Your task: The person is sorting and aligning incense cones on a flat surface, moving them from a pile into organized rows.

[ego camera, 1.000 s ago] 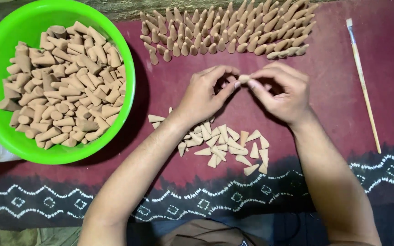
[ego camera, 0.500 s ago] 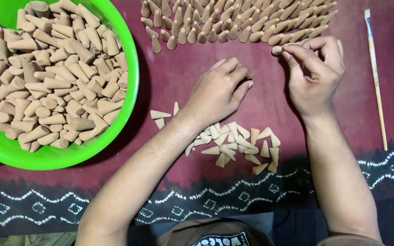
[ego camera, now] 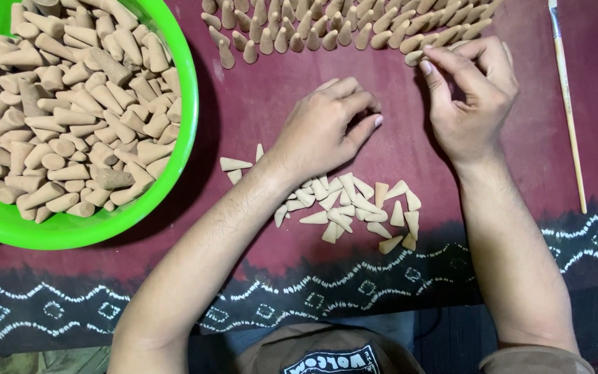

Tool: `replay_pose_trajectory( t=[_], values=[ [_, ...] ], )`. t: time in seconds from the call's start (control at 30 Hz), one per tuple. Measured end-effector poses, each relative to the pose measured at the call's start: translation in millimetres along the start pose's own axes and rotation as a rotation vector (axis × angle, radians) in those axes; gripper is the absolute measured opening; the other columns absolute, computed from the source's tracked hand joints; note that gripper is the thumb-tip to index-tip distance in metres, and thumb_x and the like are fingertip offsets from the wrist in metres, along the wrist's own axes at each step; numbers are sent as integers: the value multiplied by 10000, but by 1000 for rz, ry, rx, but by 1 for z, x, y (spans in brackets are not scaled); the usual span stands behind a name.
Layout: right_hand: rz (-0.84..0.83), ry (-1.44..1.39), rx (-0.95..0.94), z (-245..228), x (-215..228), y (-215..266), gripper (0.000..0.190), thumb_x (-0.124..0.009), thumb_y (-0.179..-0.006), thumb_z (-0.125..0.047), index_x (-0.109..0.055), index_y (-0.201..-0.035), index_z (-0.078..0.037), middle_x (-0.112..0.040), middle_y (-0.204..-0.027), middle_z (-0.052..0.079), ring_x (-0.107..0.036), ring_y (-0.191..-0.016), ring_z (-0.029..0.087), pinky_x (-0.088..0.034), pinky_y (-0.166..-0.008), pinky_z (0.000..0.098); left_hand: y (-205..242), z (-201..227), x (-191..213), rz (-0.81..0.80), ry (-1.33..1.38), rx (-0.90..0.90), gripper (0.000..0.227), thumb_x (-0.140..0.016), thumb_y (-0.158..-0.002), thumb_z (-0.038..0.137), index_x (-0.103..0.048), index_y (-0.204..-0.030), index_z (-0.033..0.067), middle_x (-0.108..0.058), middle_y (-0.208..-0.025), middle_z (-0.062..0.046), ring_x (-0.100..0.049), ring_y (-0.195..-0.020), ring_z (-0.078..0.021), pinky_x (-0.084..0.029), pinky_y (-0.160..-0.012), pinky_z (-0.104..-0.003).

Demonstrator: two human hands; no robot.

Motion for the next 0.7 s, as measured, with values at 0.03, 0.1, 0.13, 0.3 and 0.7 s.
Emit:
replay_pose_trajectory(
  t=[0.03, 0.1, 0.13, 0.3, 0.7],
  values=[
    [0, 1, -3, 0, 0, 1, 107, -854, -1061, 132, -814, -1153, 96, -600, -975, 177, -566, -928, 315, -471, -815, 415, 0, 2, 2, -3, 1, 0, 254, -604, -1008, 305, -721, -1091, 95, -619, -934, -7, -609, -890, -201, -565, -755, -396],
    [-20, -104, 60, -1, 1, 4, 80, -815, -1060, 170, -775, -1128, 159, -629, -944, 236, -599, -852, 320, -495, -719, 396, 1, 8, 4, -122, 51, -44, 277, -661, -976, 401, -759, -1049, 151, -704, -934, 19, -664, -903, -150, -484, -958, -504],
    [-17, -104, 59, -2, 1, 4, 80, -815, -1060, 170, -775, -1128, 159, -629, -944, 236, -599, -852, 320, -495, -719, 396, 1, 20, 9, -124, 50, -45, 277, -661, -976, 401, -759, -1049, 151, -704, -934, 19, -664, -903, -150, -484, -958, -504],
    [-10, -120, 70, -7, 1, 2, 34, -744, -1074, 140, -763, -1100, 150, -635, -911, 230, -614, -807, 315, -485, -716, 390, 11, 58, -2, -410, -161, -68, 422, -687, -915, 536, -757, -953, 123, -746, -958, -60, -687, -1032, -328, -484, -965, -659],
    [48, -136, 56, -9, 4, 0, 21, -721, -1087, 130, -735, -1090, 145, -687, -917, 245, -641, -817, 324, -485, -709, 388, 6, 64, 5, -341, 99, 168, 269, -482, -1069, 275, -655, -1140, 81, -665, -801, -24, -668, -761, -141, -654, -649, -301]
  ],
)
Point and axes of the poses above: each hand's wrist, its own y-axis away from the middle knuckle, its own x-axis out of the back of the hand, z = x × y, the point moved 1 cm from there along -y, towards the middle knuckle
